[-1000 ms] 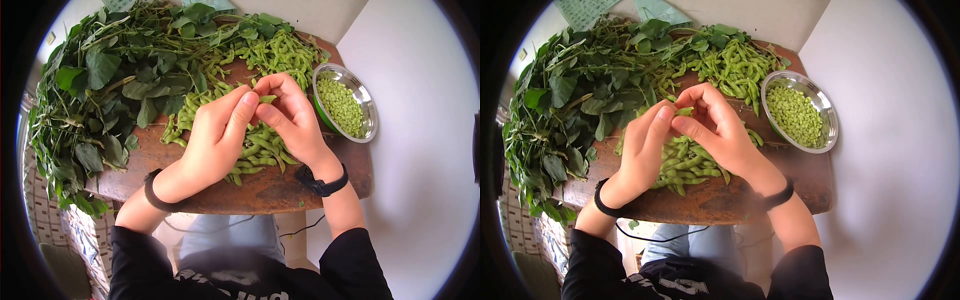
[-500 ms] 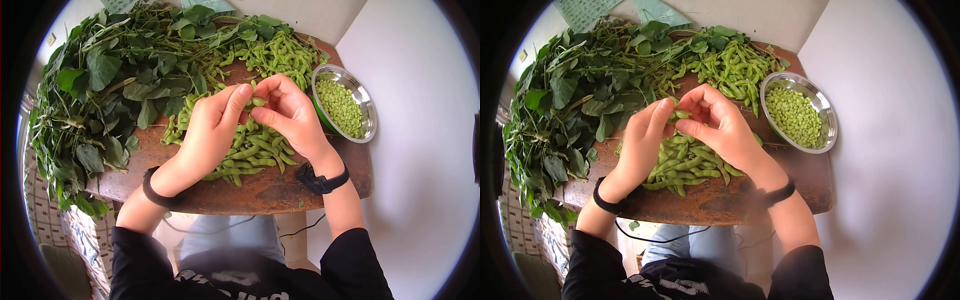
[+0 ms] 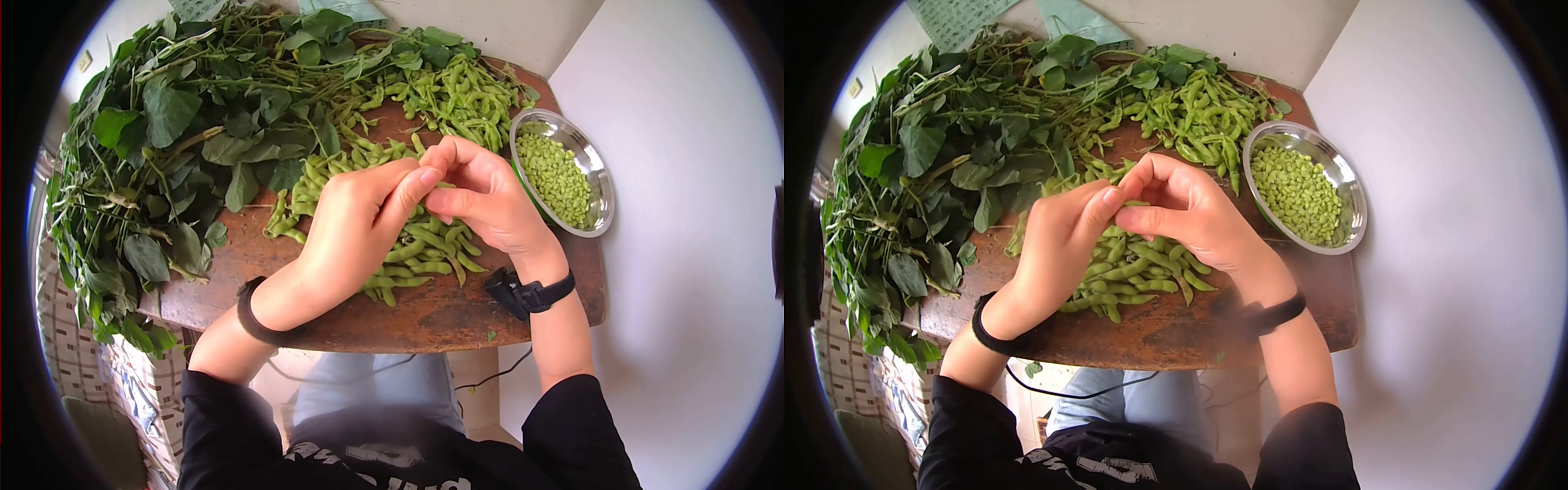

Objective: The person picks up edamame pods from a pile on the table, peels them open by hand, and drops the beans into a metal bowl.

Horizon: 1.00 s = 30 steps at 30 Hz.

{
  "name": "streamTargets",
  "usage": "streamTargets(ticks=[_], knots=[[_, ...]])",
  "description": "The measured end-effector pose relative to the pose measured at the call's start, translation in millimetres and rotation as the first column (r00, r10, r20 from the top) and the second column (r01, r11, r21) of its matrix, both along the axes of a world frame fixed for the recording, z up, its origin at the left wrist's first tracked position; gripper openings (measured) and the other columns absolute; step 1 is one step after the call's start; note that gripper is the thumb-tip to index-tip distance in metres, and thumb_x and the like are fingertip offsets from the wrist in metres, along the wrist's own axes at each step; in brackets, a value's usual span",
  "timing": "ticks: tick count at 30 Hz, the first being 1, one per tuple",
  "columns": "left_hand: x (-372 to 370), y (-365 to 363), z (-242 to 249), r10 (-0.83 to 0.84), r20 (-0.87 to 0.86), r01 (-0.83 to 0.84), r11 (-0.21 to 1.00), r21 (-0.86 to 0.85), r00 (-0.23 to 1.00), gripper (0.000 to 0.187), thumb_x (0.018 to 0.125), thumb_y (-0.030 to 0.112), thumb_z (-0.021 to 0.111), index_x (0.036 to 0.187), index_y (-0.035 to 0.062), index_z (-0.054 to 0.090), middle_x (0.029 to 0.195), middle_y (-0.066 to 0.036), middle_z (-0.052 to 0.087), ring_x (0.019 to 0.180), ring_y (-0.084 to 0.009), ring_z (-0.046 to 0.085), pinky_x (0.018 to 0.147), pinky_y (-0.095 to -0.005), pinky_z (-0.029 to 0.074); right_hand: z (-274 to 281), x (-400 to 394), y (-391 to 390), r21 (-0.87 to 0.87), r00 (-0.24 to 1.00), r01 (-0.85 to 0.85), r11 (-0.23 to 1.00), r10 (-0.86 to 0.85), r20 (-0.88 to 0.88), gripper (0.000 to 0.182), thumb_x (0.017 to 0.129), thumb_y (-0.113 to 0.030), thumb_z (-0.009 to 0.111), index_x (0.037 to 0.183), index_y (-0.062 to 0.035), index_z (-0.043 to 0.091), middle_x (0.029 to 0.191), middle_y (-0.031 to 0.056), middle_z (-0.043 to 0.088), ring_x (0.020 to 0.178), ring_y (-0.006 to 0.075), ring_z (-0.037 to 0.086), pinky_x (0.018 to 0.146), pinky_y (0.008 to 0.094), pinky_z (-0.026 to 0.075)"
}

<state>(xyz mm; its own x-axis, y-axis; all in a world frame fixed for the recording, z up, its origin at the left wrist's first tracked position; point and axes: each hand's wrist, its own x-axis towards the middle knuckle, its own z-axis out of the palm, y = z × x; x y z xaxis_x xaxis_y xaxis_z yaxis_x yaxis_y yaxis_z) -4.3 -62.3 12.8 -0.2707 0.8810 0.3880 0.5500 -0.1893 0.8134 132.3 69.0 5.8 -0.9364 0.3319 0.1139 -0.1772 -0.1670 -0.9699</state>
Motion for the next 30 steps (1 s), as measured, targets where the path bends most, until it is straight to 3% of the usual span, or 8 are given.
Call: streamTargets(ticks=[7, 10, 13, 16, 25, 30], knots=[[1, 0, 0, 0.003, 0.036, -0.002, 1.000, -0.021, 0.999, 0.029, 0.101, 0.023, 0.051, 0.087, -0.0013, 0.060, 0.062, -0.017, 0.049, 0.053, -0.0294, 0.041, 0.052, -0.0371, 0.039, 1, 2, 5, -0.135, 0.999, -0.042, 0.990, 0.043, 0.007, 0.012, 0.091, -0.009, 0.064, 0.100, -0.0041, 0.059, 0.080, -0.0024, 0.056, 0.065, 0.0045, 0.044, 0.057, 0.0188, 0.033], [0, 1, -1, 0.052, 0.011, -0.051, 0.997, -0.054, 0.999, 0.029, 0.102, 0.023, 0.049, 0.088, -0.0011, 0.056, 0.062, -0.018, 0.050, 0.054, -0.0328, 0.043, 0.052, -0.0393, 0.039, -1, 0, 5, -0.112, 1.000, 0.013, 0.994, -0.012, 0.011, 0.013, 0.093, -0.010, 0.061, 0.104, -0.0030, 0.061, 0.079, -0.0027, 0.055, 0.064, 0.0039, 0.043, 0.055, 0.0183, 0.032], [-1, 4, -4, 0.063, 0.049, -0.062, 0.998, -0.030, 0.997, 0.029, 0.102, 0.023, 0.046, 0.087, -0.0006, 0.052, 0.062, -0.018, 0.051, 0.055, -0.0362, 0.046, 0.053, -0.0417, 0.039, -1, -4, 4, -0.041, 0.989, 0.143, 0.989, -0.142, 0.045, 0.016, 0.094, -0.009, 0.059, 0.108, -0.0021, 0.062, 0.078, -0.0035, 0.055, 0.064, 0.0031, 0.043, 0.054, 0.0179, 0.032], [-4, 8, -12, 0.065, 0.000, -0.065, 0.998, 0.014, 0.998, 0.028, 0.102, 0.023, 0.045, 0.086, 0.0000, 0.050, 0.064, -0.019, 0.053, 0.058, -0.0385, 0.051, 0.054, -0.0430, 0.040, -2, -4, 7, 0.020, 0.985, 0.171, 0.985, -0.172, 0.030, 0.016, 0.095, -0.010, 0.058, 0.108, -0.0019, 0.062, 0.080, -0.0037, 0.056, 0.064, 0.0027, 0.044, 0.054, 0.0179, 0.033], [-5, 6, -10, 0.149, -0.102, -0.156, 0.986, -0.058, 0.984, 0.029, 0.100, 0.022, 0.048, 0.082, 0.0012, 0.054, 0.062, -0.019, 0.056, 0.060, -0.0417, 0.056, 0.053, -0.0473, 0.041, 1, -4, 0, 0.110, 0.983, 0.124, 0.986, -0.137, 0.118, 0.021, 0.092, -0.012, 0.065, 0.110, -0.0025, 0.060, 0.086, -0.0030, 0.061, 0.068, 0.0036, 0.050, 0.058, 0.0171, 0.039], [-5, 6, -12, 0.161, -0.137, -0.173, 0.982, -0.073, 0.977, 0.028, 0.100, 0.023, 0.048, 0.082, 0.0016, 0.054, 0.063, -0.019, 0.057, 0.062, -0.0419, 0.056, 0.053, -0.0480, 0.041, -6, -7, 3, 0.034, 0.994, 0.067, 0.997, -0.070, 0.084, 0.027, 0.092, -0.015, 0.067, 0.113, -0.0023, 0.058, 0.086, -0.0012, 0.062, 0.066, 0.0031, 0.047, 0.058, 0.0171, 0.037]])
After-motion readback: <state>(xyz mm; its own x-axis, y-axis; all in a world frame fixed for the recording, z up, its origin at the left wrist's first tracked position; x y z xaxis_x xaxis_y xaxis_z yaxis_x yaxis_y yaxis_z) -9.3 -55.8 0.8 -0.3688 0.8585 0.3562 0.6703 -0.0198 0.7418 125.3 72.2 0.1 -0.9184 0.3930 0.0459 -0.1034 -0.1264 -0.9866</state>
